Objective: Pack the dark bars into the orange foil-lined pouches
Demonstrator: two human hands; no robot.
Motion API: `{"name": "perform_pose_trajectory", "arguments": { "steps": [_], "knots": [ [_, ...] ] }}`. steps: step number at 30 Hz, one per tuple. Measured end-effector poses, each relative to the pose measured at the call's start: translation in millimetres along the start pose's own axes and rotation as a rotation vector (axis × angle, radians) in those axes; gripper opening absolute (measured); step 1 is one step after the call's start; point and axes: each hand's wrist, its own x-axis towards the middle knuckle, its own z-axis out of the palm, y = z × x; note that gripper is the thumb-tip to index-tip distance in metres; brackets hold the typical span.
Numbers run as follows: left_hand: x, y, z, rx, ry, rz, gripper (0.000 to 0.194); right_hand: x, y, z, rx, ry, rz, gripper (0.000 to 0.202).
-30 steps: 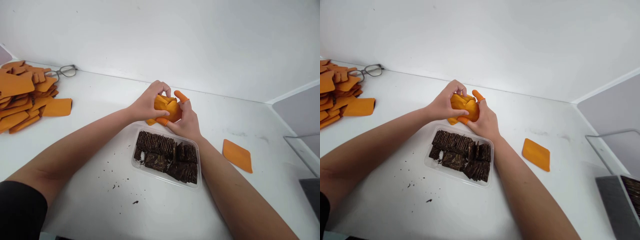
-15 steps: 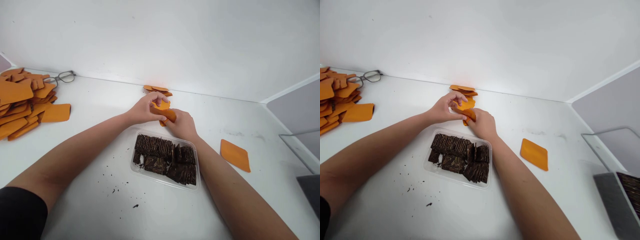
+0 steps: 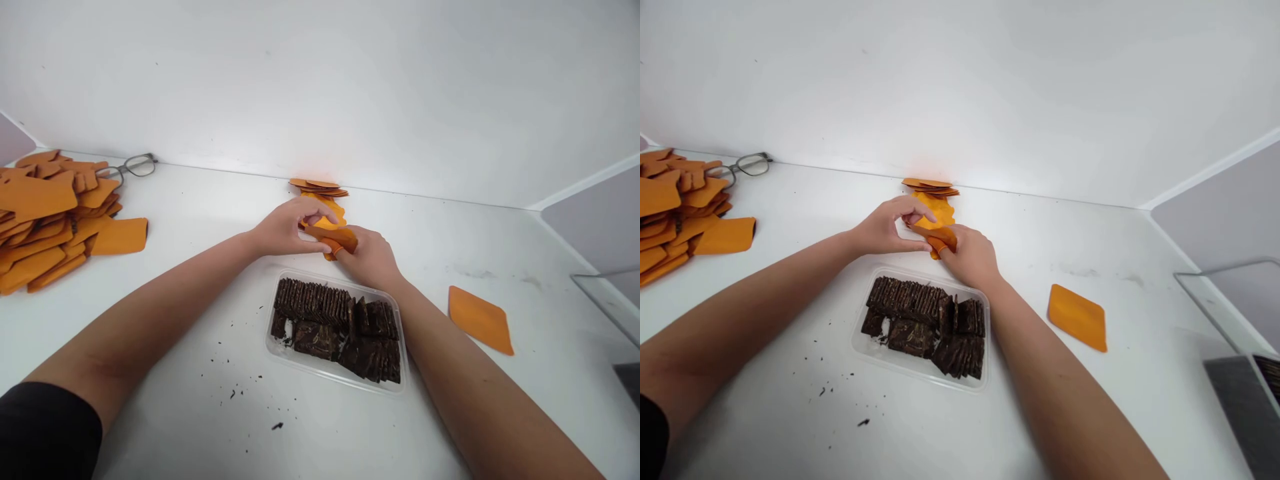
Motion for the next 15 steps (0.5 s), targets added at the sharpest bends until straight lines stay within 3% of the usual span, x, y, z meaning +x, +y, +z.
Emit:
{"name": "perform_pose_trajectory", "arguments": {
  "steps": [3,9,12,15],
  "knots": [
    [-1,-6,-9.3,0.044,0.144,-0.03,0.057,1,3,1,0.015,0.002,-0.009,0.031],
    [-6,-36,-20.8,0.148,0.426,-0.21,0.055,-2,13,-3,0.064,0.067,-0.093,0.032],
    [-1,-51,-21.0,0.19,0.473,-0.287,0.059,-5,22,-7,0.117,0.131,-0.098,0.034],
    [12,-62,-18.7,0.226,0.418,-0.325,0.064,-6,31,-8,0.208,0.161,-0.068,0.037]
  ]
}}
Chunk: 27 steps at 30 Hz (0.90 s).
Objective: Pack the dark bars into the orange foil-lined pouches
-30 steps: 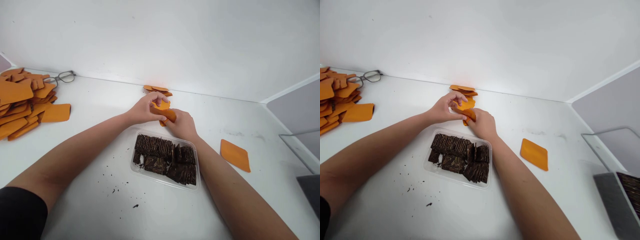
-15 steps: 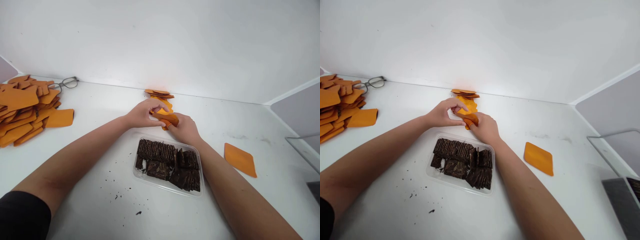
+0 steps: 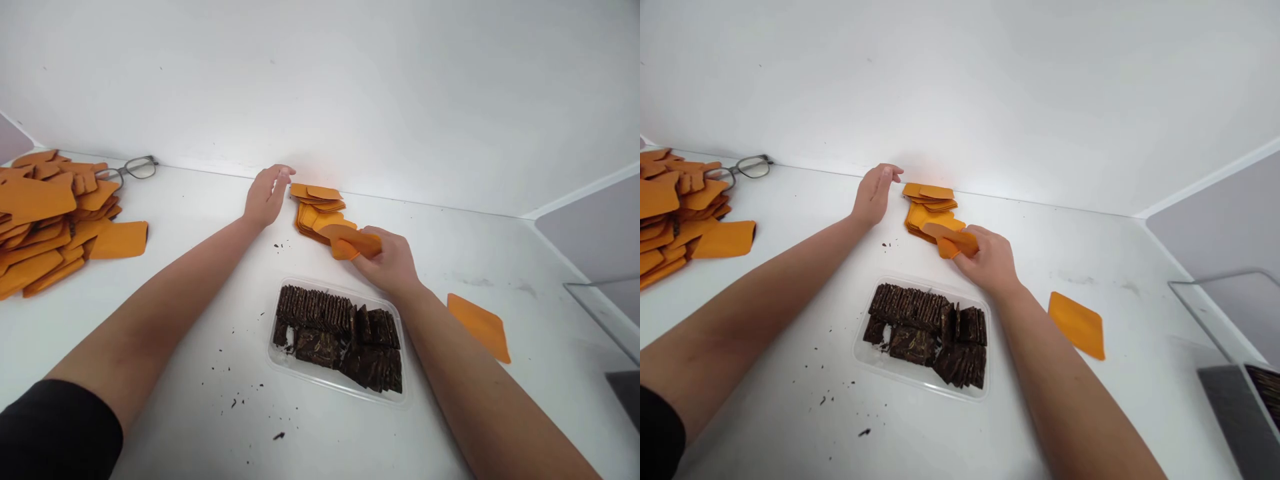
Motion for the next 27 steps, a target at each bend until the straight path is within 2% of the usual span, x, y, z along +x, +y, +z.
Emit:
{"name": "perform_pose_trajectory", "arguments": {
  "steps": [6,12,16,20,23,27],
  "knots": [
    [13,-2,19.0,0.098,-0.311,0.013,0.072,4,15,4,0.252,0.001,0.124,0.04],
    [8,4,18.8,0.154,-0.539,-0.034,0.07,17,19,3,0.343,0.002,0.269,0.038],
    [9,9,13.7,0.129,-0.655,-0.004,0.065,25,11,4,0.239,0.048,0.383,0.038],
    [7,12,10.7,0.083,-0.727,0.032,0.059,29,2,5,-0.008,0.074,0.534,0.039],
    [2,13,10.5,0.057,-0.773,0.057,0.068,30,-3,5,-0.21,0.094,0.615,0.04],
    [-4,15,9.7,0.051,-0.83,0.085,0.078,28,-5,3,-0.331,0.101,0.62,0.044]
  ]
}}
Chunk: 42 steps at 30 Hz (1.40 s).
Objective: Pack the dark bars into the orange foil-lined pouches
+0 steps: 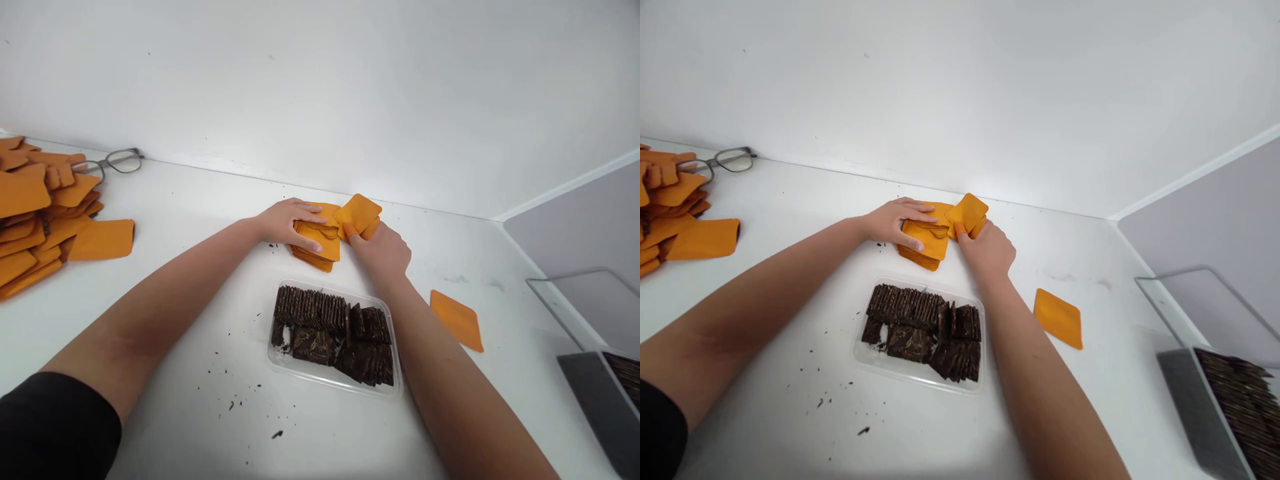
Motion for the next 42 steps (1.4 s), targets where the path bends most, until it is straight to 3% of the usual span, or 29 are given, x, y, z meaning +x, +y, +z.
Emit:
{"name": "perform_pose_trajectory", "arguments": {
  "steps": [3,10,12,15,18,20,25,34,42],
  "knots": [
    [-5,1,-1.2,0.017,-0.042,0.015,0.083,-3,4,2,0.0,0.062,-0.029,0.05],
    [-23,8,1.1,0.077,-0.081,0.029,0.123,-5,11,11,0.043,0.242,-0.208,0.087],
    [-28,12,4.7,0.086,-0.066,0.048,0.12,-4,11,13,0.05,0.226,-0.317,0.077],
    [-35,18,10.0,0.1,-0.049,0.103,0.101,-3,10,16,0.052,0.163,-0.474,0.051],
    [-42,24,14.5,0.116,-0.038,0.153,0.085,-2,11,18,0.038,0.109,-0.563,0.039],
    [-44,27,17.3,0.12,-0.026,0.18,0.087,-2,12,17,0.026,0.092,-0.595,0.037],
    [-40,30,22.1,0.108,0.09,0.189,0.116,-7,10,13,0.001,0.05,-0.652,0.037],
    [-34,21,12.9,0.116,0.203,0.247,0.069,-15,1,10,0.032,-0.014,-0.675,0.033],
    [-25,21,18.4,0.08,0.356,0.282,0.05,-19,-1,16,0.207,-0.053,-0.71,0.031]
  ]
}}
